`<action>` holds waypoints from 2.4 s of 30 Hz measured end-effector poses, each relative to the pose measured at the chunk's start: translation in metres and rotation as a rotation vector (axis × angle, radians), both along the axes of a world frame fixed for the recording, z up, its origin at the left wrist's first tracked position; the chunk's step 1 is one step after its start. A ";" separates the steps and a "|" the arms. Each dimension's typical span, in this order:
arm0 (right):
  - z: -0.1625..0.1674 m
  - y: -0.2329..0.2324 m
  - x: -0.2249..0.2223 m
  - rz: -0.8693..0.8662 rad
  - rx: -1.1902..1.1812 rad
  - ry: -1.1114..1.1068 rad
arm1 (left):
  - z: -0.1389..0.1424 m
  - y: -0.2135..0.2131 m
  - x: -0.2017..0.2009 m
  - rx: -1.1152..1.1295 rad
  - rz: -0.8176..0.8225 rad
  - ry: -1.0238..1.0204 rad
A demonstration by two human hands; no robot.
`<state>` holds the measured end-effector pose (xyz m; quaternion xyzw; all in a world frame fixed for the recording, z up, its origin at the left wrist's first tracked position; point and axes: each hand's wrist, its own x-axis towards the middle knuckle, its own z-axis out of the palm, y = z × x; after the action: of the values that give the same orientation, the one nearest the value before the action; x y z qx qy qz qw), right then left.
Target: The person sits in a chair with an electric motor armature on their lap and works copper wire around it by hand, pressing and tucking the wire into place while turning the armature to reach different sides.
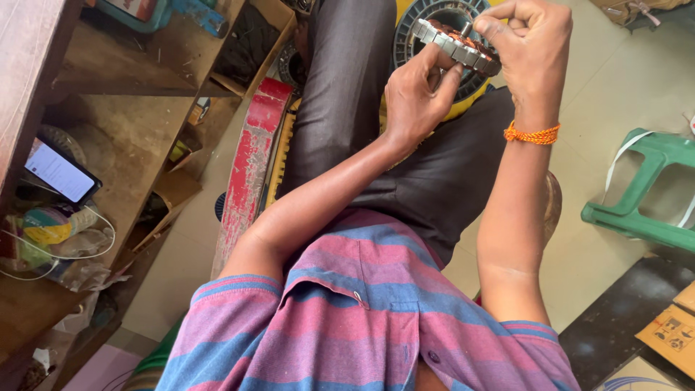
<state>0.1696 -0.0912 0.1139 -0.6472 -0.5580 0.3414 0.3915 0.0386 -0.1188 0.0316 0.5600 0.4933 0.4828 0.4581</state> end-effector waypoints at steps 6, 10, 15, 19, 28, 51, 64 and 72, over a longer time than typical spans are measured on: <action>-0.001 0.000 0.007 -0.017 0.006 0.093 | 0.004 -0.007 0.001 0.011 -0.025 0.075; -0.009 -0.001 0.013 -0.073 0.022 0.158 | 0.012 -0.002 -0.008 0.445 -0.042 0.252; -0.027 -0.010 0.022 -0.112 0.164 0.386 | 0.009 0.047 -0.021 0.814 -0.348 0.443; -0.038 -0.015 0.035 -0.147 0.106 0.283 | -0.001 0.072 -0.023 0.772 -0.589 0.458; -0.038 -0.074 0.066 -0.237 0.012 0.165 | -0.009 0.072 -0.024 0.719 -0.608 0.314; -0.042 -0.112 0.038 -0.293 0.050 0.125 | -0.011 0.072 -0.019 0.696 -0.584 0.343; -0.049 -0.070 0.062 -0.313 0.046 0.399 | 0.000 0.088 -0.022 0.752 -0.714 0.321; -0.041 -0.114 0.045 -0.285 0.066 0.240 | 0.008 0.095 -0.021 0.678 -0.820 0.318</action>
<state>0.2144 -0.2054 0.0728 -0.6611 -0.4208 0.3388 0.5206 0.0174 -0.0234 0.0393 0.8882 0.1152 0.3061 0.3226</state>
